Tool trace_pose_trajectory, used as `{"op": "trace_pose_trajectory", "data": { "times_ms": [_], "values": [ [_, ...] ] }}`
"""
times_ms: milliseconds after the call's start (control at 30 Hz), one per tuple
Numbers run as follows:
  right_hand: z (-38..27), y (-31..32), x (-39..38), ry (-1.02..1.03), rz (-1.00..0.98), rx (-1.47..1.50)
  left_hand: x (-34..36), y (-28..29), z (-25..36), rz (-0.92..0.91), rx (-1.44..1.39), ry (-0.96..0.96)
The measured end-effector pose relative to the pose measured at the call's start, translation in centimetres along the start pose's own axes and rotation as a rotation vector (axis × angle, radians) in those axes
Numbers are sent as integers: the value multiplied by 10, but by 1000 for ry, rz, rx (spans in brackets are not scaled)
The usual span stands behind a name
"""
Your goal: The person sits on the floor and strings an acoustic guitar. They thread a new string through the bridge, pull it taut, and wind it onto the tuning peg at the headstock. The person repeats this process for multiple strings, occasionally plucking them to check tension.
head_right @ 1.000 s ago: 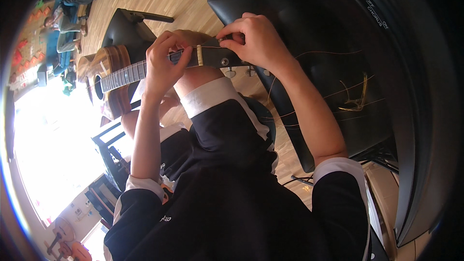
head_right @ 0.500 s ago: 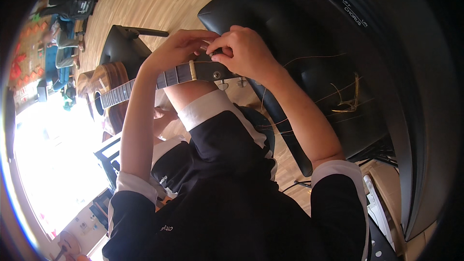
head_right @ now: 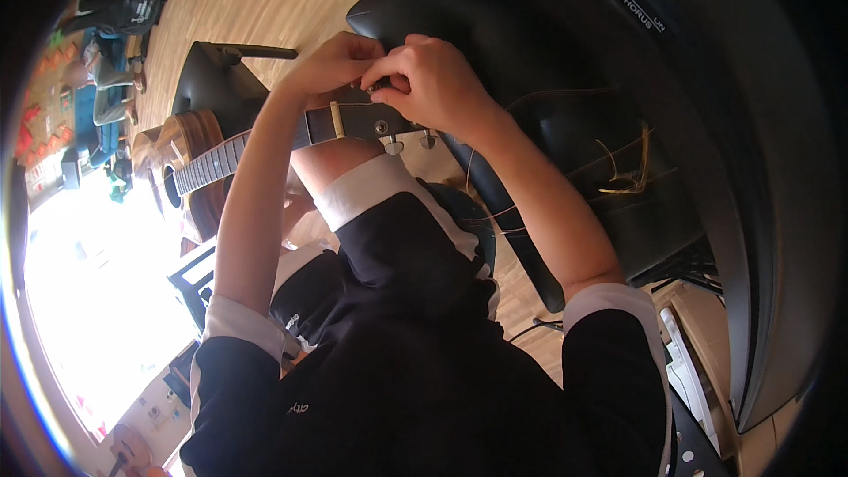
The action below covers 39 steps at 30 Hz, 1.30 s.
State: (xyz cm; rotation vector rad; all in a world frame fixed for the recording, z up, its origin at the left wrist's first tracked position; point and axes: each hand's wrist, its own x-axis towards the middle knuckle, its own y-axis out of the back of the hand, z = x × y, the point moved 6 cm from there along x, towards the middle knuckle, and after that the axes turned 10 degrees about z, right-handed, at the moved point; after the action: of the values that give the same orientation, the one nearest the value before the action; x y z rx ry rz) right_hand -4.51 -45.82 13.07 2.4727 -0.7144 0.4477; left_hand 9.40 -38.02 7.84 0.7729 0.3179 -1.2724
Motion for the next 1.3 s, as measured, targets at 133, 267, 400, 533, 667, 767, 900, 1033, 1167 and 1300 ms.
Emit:
{"op": "trace_pose_trajectory", "data": {
  "times_ms": [133, 267, 400, 533, 667, 767, 900, 1033, 1167, 1300],
  "values": [
    [4, -3, 0, 4, -3, 3, -11, -1, -5, -66, -257, -71],
    [2, -4, 2, 8, -21, -6, 5, 3, -11, -85, -11, 12],
    [3, -3, 1, 8, -17, 3, 8, 1, -3, -10, 312, 90],
    [5, -4, -1, 27, 14, 24, -11, 4, 27, -2, -37, -248],
    [3, -5, 1, 0, -26, 13, -6, 8, 15, -53, 8, -245],
    [2, -4, 2, -9, -42, -5, 2, 5, 3, -3, 97, -46],
    [2, -1, 1, -23, -43, -11, -1, 0, 6, 47, 181, 10],
    [2, -1, 1, -13, -28, 0, -13, 3, 21, 11, -60, -212],
    [-7, -4, 6, -21, -64, -11, -14, 6, 8, 60, 76, -132],
    [-5, 8, 6, -7, -16, -32, -11, -1, 33, 168, 299, -49]
  ]
}}
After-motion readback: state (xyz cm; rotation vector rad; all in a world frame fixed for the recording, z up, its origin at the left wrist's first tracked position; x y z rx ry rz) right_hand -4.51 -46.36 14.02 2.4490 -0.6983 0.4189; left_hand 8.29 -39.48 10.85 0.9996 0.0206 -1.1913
